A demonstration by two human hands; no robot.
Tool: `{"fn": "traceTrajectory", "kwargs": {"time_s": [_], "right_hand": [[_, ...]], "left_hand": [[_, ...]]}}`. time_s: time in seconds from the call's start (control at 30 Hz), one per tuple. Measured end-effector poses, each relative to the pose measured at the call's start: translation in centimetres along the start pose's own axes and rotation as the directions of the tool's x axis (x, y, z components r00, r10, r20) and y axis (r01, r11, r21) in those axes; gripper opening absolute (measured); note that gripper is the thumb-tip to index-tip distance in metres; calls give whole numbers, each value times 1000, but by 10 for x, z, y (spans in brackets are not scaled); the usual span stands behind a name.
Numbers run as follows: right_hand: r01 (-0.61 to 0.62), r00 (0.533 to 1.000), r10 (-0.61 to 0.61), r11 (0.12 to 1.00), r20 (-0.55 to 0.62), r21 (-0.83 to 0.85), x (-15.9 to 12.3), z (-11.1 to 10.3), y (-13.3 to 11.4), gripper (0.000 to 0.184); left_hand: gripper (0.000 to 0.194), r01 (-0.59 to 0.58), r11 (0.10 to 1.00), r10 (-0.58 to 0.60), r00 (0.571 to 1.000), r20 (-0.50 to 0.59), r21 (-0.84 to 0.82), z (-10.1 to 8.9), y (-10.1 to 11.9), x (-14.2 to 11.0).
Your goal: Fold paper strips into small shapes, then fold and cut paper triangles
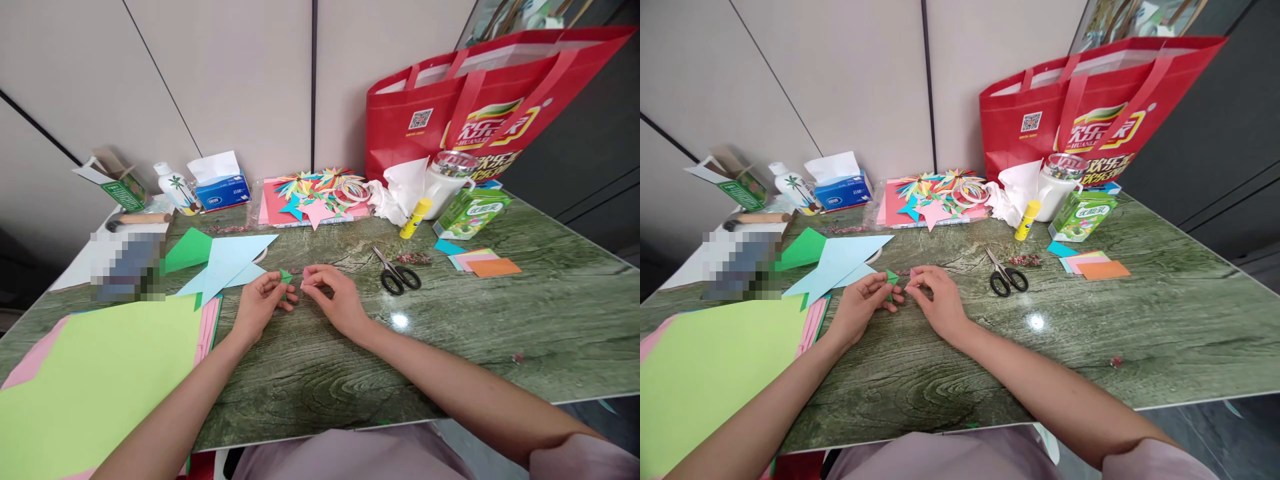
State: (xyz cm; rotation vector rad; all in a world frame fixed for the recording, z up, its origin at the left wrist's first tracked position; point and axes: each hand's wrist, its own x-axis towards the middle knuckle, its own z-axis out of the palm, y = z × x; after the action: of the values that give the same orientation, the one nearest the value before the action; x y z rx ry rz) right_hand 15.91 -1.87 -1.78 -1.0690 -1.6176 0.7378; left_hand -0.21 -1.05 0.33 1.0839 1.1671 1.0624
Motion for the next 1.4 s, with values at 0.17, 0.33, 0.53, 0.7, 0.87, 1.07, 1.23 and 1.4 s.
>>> {"fn": "traceTrajectory", "kwargs": {"time_s": [0.17, 0.33, 0.53, 0.7, 0.87, 1.07, 1.23, 1.4], "right_hand": [[-131, 987, 154, 945, -54, 301, 1, -1, -12, 11], [-266, 947, 321, 823, -25, 502, 6, 2, -9, 18], [-295, 937, 348, 763, 18, 575, 8, 3, -3, 13], [-311, 945, 320, 830, 62, 464, 5, 3, 1, 10], [-258, 964, 261, 885, 47, 388, 4, 4, 2, 17], [-272, 961, 271, 893, 54, 359, 4, 3, -2, 11], [-252, 967, 246, 919, 59, 302, 3, 3, 0, 14], [-259, 962, 231, 941, 148, 216, 4, 4, 0, 12]], "left_hand": [[27, -5, 1000, 6, 995, 99, -18, 2, 2, -3], [29, 31, 999, -30, 976, 217, -5, 4, 4, -5], [33, 98, 994, -77, 944, 320, -51, 6, 2, -8], [33, 79, 993, -51, 960, 275, -91, 6, 3, -8], [32, 2, 996, 16, 981, 194, -89, 5, 3, -6], [32, -37, 996, 52, 981, 187, -85, 6, 1, -5], [35, -30, 996, 45, 979, 198, -79, 6, 2, -7], [37, -35, 999, 37, 977, 212, -16, 9, 6, -10]]}}
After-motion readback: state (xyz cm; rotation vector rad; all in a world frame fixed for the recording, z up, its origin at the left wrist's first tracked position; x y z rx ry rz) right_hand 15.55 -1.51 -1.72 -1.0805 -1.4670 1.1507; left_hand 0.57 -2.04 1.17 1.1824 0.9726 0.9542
